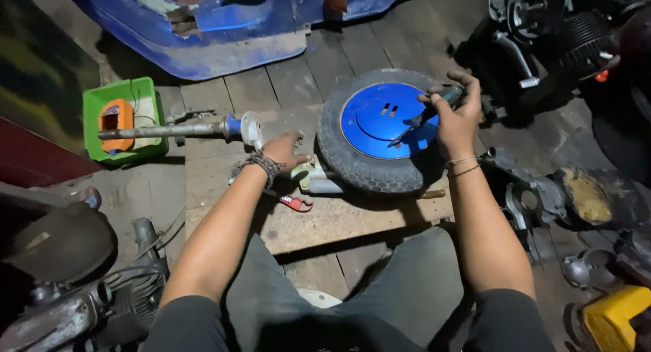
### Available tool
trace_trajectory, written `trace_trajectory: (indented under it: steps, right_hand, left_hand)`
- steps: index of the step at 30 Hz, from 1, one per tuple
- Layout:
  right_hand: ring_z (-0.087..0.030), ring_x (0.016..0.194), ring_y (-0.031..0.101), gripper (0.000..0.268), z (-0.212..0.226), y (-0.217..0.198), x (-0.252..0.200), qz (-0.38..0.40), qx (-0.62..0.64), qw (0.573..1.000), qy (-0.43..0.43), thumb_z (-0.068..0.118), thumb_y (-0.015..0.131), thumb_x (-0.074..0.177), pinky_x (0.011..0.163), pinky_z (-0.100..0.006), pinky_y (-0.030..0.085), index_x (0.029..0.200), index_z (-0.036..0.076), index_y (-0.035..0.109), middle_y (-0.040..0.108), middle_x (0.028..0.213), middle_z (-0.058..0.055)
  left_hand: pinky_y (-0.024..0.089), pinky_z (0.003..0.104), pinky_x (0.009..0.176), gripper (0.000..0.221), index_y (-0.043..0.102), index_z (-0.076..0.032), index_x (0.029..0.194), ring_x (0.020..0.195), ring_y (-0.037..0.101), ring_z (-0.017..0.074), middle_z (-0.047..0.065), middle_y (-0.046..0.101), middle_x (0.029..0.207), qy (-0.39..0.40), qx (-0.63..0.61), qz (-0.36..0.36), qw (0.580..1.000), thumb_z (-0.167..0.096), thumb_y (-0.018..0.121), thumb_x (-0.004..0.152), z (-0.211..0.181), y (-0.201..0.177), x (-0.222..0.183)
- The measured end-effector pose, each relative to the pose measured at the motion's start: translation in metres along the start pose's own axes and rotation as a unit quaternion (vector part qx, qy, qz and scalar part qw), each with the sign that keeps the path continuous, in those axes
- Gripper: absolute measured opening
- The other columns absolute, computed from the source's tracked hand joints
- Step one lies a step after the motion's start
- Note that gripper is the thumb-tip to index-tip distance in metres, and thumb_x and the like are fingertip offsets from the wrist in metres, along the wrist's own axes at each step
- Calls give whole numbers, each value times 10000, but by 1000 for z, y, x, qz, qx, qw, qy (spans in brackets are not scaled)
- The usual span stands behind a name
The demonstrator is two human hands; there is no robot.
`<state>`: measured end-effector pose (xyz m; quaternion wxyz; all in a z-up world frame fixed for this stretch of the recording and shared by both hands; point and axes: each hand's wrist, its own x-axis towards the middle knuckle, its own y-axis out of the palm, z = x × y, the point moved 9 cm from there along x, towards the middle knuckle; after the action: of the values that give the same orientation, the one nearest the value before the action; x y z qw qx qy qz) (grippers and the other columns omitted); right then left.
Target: Fitting a blue hub cover onto a motorcycle wheel assembly using a screwdriver for prying and alignment.
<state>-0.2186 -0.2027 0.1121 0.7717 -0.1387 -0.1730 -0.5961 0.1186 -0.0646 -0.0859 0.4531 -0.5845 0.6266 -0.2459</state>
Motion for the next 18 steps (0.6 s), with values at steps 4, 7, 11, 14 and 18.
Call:
trace_trajectory:
  steps: [4,7,11,14,18]
  right_hand:
    - [-368,955,755,453,3,0,-1,2,-21,1000,11,-123,558,987,853,-478,639,1385,41,416,635,1061,-231]
    - [-330,937,757,455,7,-1,-3,-14,-13,1000,15,-130,568,978,865,-441,628,1373,52,433,648,1037,-208]
    - [-257,892,756,437,9,-7,-1,-45,-53,998,9,-95,617,968,807,-365,619,1341,87,481,696,1018,-178]
    - [-285,881,763,432,1,-15,0,-53,-21,998,6,-100,607,967,820,-401,633,1336,80,472,696,1000,-194]
    - [-269,860,770,430,5,-17,-2,-55,-12,998,2,-103,604,961,817,-392,649,1333,71,476,694,1002,-185]
  left_hand:
    - [522,572,1021,682,505,-78,1482,1245,629,435,264,596,1352,-2,-18,5,1000,-480,663,954,-3,-4,-6]
    - [516,573,1032,684,510,-75,1479,1258,620,445,274,594,1359,6,-9,6,1000,-486,660,953,-11,-8,-12]
    - [518,558,1038,695,517,-61,1472,1265,622,440,275,600,1366,23,-1,-2,1000,-487,672,945,-19,-9,-14]
    - [517,567,1035,687,522,-46,1470,1258,623,453,291,600,1360,42,-11,-14,999,-469,677,952,-39,-20,-24]
    - [515,572,1035,684,527,-5,1464,1268,615,447,297,621,1352,80,-21,-48,995,-466,659,976,-74,-39,-43]
